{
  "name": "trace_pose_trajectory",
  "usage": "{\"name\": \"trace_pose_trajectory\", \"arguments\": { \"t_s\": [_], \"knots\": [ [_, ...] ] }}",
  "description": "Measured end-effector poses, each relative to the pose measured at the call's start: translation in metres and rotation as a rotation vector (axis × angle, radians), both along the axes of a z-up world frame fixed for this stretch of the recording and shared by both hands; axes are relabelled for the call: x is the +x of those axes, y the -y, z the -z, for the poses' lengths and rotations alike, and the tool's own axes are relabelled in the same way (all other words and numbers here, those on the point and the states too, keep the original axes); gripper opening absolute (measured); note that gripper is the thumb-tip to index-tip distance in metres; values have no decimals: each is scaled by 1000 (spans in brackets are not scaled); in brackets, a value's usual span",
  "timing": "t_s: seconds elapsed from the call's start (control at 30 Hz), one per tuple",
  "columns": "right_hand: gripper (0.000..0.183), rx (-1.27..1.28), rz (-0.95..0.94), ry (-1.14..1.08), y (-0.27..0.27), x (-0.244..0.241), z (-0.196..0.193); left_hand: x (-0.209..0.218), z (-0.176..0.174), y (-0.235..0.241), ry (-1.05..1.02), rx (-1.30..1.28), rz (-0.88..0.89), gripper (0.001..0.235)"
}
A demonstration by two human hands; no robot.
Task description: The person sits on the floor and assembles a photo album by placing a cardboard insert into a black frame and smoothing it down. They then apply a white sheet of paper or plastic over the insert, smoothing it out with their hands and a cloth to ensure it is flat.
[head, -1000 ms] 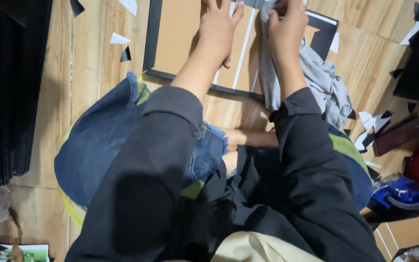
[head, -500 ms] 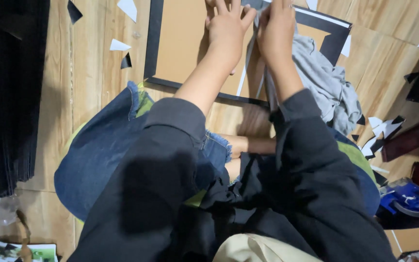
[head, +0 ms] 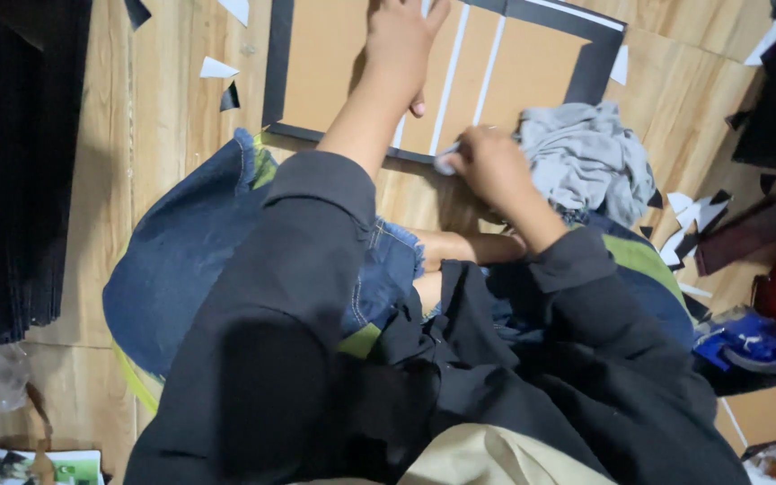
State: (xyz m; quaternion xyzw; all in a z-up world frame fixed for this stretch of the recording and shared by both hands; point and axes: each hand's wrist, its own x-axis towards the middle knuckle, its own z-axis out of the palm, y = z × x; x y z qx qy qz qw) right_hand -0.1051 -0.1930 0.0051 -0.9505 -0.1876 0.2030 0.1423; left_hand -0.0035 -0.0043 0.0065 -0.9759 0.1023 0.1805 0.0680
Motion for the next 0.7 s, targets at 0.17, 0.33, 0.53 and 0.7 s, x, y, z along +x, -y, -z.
{"name": "trace_pose_trajectory", "arguments": {
  "t_s": [0.17,0.33,0.53,0.7],
  "knots": [
    [33,-103,50,-35,-29,-15,-19,-19,-29,-11,-37,-49,-70,136],
    [52,-404,120,-261,5,17,-32,-26,-14,-12,-20,-185,-142,129],
    [26,0,330,372,111,52,31,-23,6,-15,-53,-490,-234,101],
    [43,385,-3,369,50,44,-29,-18,-7,-15,-154,-412,-226,97]
  ]
}}
